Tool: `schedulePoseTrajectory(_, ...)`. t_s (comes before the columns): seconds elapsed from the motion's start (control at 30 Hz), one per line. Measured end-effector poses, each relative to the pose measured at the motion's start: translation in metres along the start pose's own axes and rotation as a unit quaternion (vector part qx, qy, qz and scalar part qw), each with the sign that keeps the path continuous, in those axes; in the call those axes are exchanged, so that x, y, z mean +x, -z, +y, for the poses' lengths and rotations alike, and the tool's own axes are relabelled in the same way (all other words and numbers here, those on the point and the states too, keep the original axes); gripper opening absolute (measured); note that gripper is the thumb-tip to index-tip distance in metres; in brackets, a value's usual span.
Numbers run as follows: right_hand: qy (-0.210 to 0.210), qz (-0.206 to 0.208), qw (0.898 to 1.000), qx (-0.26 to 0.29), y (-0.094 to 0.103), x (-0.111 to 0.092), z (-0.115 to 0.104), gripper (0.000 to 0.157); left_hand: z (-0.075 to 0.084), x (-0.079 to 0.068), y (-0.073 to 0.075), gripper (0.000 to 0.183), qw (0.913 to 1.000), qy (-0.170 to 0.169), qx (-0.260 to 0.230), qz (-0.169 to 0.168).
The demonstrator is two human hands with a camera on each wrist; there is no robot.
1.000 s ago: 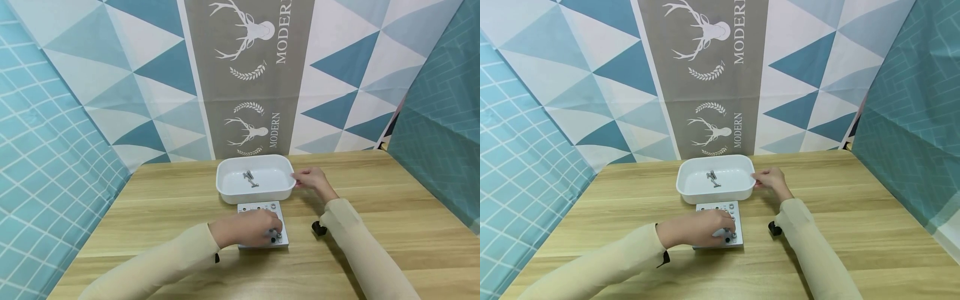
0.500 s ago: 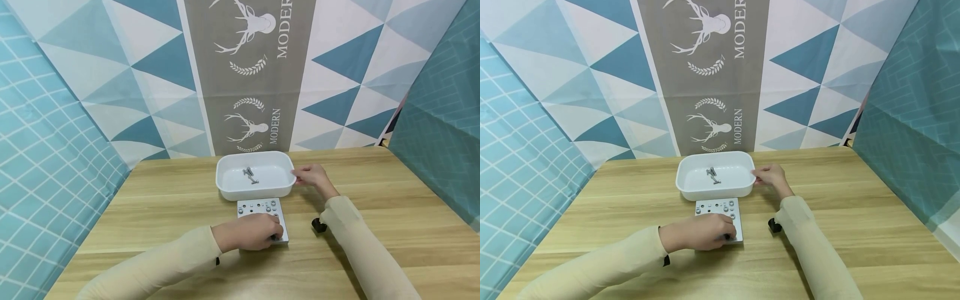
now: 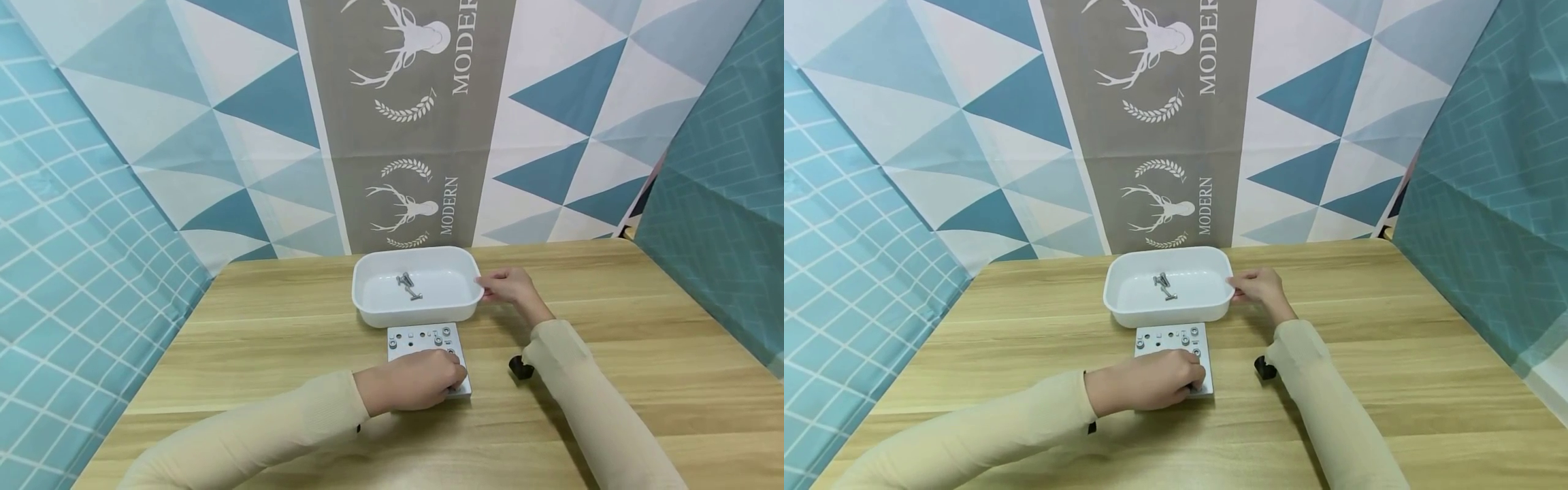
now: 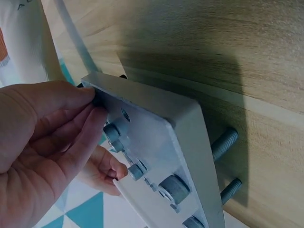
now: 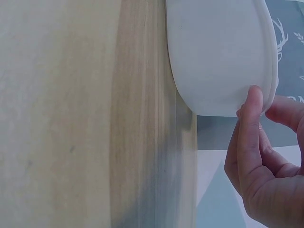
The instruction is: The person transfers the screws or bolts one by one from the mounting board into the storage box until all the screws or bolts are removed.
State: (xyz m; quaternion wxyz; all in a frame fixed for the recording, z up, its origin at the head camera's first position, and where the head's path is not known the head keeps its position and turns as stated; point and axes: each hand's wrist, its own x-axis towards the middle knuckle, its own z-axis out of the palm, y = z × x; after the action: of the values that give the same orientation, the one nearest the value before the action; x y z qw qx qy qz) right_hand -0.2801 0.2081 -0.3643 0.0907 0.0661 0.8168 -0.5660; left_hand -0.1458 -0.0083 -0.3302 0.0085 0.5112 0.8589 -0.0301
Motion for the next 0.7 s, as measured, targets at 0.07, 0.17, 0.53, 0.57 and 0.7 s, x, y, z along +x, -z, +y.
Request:
schedulePoseTrajectory(0.07,-0.001,-0.002,1.0,0.001,0.0,0.0,-0.001,0.042,0.001,0.0,0.0,0.013,0.9999,0.008,0.006,0.001)
schedulePoseTrajectory(0.17,-0.006,-0.002,1.0,-0.002,0.001,0.001,-0.002,0.042,0.004,0.001,0.0,0.014,0.9997,0.018,0.017,0.004)
schedulePoseTrajectory(0.53,-0.009,0.002,1.0,-0.002,0.001,0.002,0.001,0.041,0.012,-0.001,-0.001,0.011,0.9985,0.039,0.039,0.004)
schedulePoseTrajectory(0.57,-0.01,0.002,1.0,-0.002,0.001,0.002,0.0,0.041,0.012,-0.001,-0.001,0.011,0.9985,0.042,0.036,0.005)
schedulePoseTrajectory(0.7,-0.013,0.005,1.0,0.002,0.001,0.002,0.0,0.04,0.012,-0.001,-0.001,0.012,0.9984,0.054,0.018,0.009)
